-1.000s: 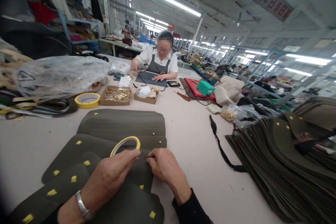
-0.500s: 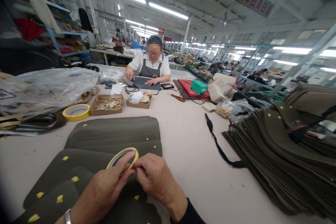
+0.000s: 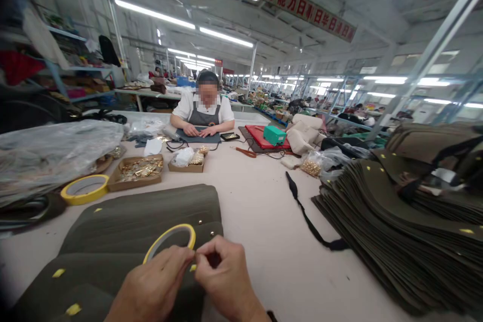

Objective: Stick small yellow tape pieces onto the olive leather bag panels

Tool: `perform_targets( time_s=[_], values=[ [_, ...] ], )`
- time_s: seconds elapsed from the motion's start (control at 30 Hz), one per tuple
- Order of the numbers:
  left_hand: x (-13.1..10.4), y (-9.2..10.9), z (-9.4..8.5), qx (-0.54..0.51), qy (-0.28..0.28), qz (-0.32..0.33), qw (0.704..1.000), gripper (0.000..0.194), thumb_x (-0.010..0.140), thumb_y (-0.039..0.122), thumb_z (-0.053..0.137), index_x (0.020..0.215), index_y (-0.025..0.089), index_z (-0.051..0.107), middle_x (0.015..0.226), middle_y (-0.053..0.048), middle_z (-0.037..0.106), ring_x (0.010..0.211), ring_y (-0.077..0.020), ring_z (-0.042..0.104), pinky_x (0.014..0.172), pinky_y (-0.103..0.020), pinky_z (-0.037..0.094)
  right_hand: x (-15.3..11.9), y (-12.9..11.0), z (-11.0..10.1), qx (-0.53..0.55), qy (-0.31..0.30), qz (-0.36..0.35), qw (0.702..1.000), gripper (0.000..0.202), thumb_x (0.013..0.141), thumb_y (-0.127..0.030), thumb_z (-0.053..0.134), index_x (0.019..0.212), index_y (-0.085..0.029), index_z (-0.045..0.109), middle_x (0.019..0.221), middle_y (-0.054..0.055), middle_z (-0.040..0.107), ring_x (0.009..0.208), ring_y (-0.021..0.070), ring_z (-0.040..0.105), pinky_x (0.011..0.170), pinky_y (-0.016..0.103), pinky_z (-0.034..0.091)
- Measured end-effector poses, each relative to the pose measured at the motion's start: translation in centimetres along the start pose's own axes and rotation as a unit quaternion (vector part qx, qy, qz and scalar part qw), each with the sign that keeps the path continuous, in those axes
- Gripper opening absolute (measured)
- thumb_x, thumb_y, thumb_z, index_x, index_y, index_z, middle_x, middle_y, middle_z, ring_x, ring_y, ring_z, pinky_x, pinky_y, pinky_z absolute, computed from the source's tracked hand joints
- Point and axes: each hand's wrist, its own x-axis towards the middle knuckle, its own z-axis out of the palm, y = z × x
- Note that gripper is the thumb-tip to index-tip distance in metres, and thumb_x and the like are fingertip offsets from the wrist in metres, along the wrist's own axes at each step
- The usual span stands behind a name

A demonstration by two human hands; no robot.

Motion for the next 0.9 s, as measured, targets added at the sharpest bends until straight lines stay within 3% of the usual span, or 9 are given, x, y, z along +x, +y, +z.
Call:
perform_targets(
  time_s=[0.07,0.2,0.37,0.5,0.7,0.9],
  values=[
    [0.2,0.9,-0.2,-0.016,0.015,0.003,1.0,0.022,0.093,0.012,0.038,0.078,0.021,0.052,0.065,0.0,0.056,0.058,-0.0155,0.056,0.055,-0.026,0.045,0.3,-0.2,-0.4,0.093,-0.017,0.121,0.988,0.01,0.072,-0.022,0.059,0.066,-0.016,0.063,0.049,-0.001,0.062,0.042,0.0124,0.058,0.042,0.02,0.043],
    [-0.4,1.4,-0.3,-0.026,0.0,-0.015,1.0,0.016,0.093,0.013,0.042,0.084,0.019,0.053,0.07,0.0,0.057,0.064,-0.0158,0.055,0.061,-0.027,0.046,1.1,1.1,-1.9,0.161,-0.027,0.226,0.96,0.023,0.066,-0.035,0.069,0.071,-0.014,0.063,0.048,-0.002,0.061,0.041,0.0126,0.059,0.044,0.022,0.048],
    [-1.8,-0.2,0.9,0.068,-0.142,-0.085,0.984,0.021,0.087,0.004,0.045,0.096,0.019,0.058,0.088,-0.003,0.062,0.078,-0.0194,0.057,0.067,-0.03,0.047,0.1,3.6,-3.5,0.088,-0.122,0.265,0.952,0.025,0.071,-0.037,0.068,0.075,-0.013,0.064,0.053,-0.002,0.061,0.042,0.0098,0.057,0.045,0.02,0.047],
    [-1.9,-0.8,1.5,0.075,-0.205,-0.115,0.969,0.022,0.088,0.005,0.045,0.097,0.019,0.06,0.091,-0.005,0.061,0.084,-0.0207,0.054,0.075,-0.033,0.047,-1.2,4.1,-3.4,-0.003,-0.167,0.235,0.958,0.016,0.079,-0.028,0.058,0.073,-0.014,0.062,0.051,-0.004,0.056,0.04,0.0081,0.052,0.042,0.018,0.04],
    [-1.7,-0.9,1.4,0.07,-0.187,-0.118,0.973,0.022,0.089,0.007,0.042,0.095,0.019,0.061,0.09,-0.006,0.06,0.084,-0.0235,0.052,0.074,-0.037,0.046,-1.3,3.4,-3.1,-0.136,-0.168,0.112,0.97,0.017,0.082,-0.016,0.052,0.071,-0.016,0.065,0.057,-0.002,0.062,0.049,0.0099,0.054,0.048,0.019,0.039],
    [-1.7,-1.1,1.6,0.071,-0.188,-0.127,0.971,0.02,0.09,0.009,0.045,0.095,0.019,0.061,0.089,-0.006,0.059,0.085,-0.0229,0.052,0.076,-0.037,0.045,-0.9,3.3,-2.3,-0.244,-0.172,0.045,0.953,0.017,0.08,-0.009,0.052,0.071,-0.016,0.064,0.065,0.002,0.067,0.06,0.014,0.06,0.057,0.023,0.041]
  ],
)
